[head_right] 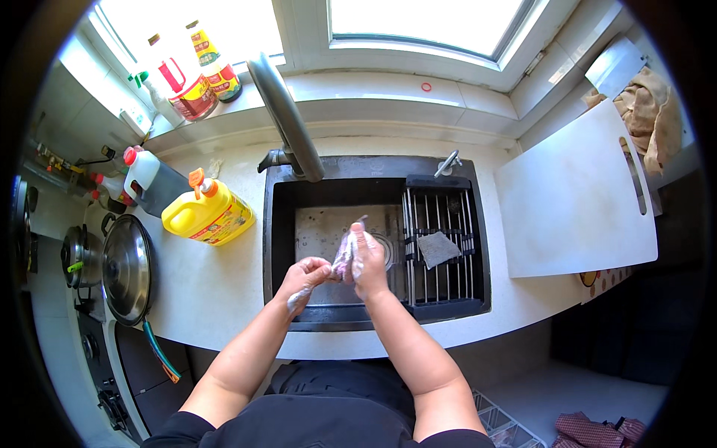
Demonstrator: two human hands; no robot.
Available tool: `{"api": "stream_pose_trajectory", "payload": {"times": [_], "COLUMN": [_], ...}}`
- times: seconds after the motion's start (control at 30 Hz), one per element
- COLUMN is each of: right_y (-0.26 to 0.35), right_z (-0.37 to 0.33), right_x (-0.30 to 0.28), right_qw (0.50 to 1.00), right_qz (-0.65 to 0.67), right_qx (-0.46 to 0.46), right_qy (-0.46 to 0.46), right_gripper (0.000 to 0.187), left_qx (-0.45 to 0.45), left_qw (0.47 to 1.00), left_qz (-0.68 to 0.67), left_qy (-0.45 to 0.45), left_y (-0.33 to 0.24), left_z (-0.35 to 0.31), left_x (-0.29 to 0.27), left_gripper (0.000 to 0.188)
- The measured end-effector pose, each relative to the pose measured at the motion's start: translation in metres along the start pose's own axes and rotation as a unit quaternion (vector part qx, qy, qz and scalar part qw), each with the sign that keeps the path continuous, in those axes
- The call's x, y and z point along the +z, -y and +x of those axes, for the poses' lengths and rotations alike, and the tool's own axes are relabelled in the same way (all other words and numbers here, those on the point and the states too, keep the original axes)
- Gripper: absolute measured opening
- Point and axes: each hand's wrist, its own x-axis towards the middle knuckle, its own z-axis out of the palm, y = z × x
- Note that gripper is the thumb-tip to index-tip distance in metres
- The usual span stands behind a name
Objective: The person rinses a cloth in a sink, wrings it out, and then uses it to wipe the exterior surface and surrounding wall of a kitchen extractor hood.
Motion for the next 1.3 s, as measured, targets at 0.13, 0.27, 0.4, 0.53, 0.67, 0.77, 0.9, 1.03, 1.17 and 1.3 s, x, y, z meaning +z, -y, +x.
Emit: {"api": "stream_pose_trajectory", "payload": {"times": [0.13,0.27,0.4,0.53,0.67,0.77,0.9,1.03,1.17,1.3], "right_y": [0.019,0.012,0.015,-0.006,-0.025,-0.023,-0.019,-0.03,-0.027,-0.035], "right_z": [0.002,0.011,0.014,0.008,-0.015,-0.038,-0.005,-0.041,0.001,-0.026], "right_x": [-0.003,-0.009,-0.02,-0.018,-0.002,0.027,0.02,0.036,0.011,0.024], "right_qw": [0.999,0.997,0.994,0.991,0.943,0.828,0.86,0.78,0.821,0.778], "right_qz": [0.028,0.049,0.05,-0.009,-0.246,-0.421,-0.412,-0.418,-0.451,-0.447], "right_qx": [-0.009,-0.023,-0.018,-0.046,-0.196,-0.369,-0.243,-0.465,-0.307,-0.441], "right_qy": [-0.029,-0.046,-0.093,-0.124,-0.11,0.016,-0.176,0.01,-0.166,0.016], "right_gripper": [0.035,0.034,0.037,0.038,0.04,0.028,0.03,0.033,0.028,0.022], "left_qx": [-0.013,0.051,0.096,0.054,0.061,0.081,0.034,-0.074,-0.053,-0.087], "left_qw": [0.999,0.997,0.979,0.955,0.964,0.981,0.983,0.976,0.977,0.969], "left_qz": [0.015,0.0,-0.178,-0.291,-0.239,-0.136,-0.123,-0.17,-0.156,-0.23], "left_qy": [0.036,0.053,0.038,0.027,-0.099,-0.113,-0.133,-0.113,-0.134,-0.036], "left_y": [-0.004,-0.003,-0.016,-0.024,-0.029,-0.014,-0.016,0.003,-0.027,0.008], "left_z": [-0.008,-0.006,-0.003,-0.004,0.0,0.004,-0.007,0.022,-0.005,0.027], "left_x": [0.004,-0.002,-0.004,0.009,0.027,0.028,0.057,0.018,0.066,0.013], "left_gripper": [0.027,0.022,0.017,0.012,0.024,0.031,0.04,0.04,0.035,0.034]}}
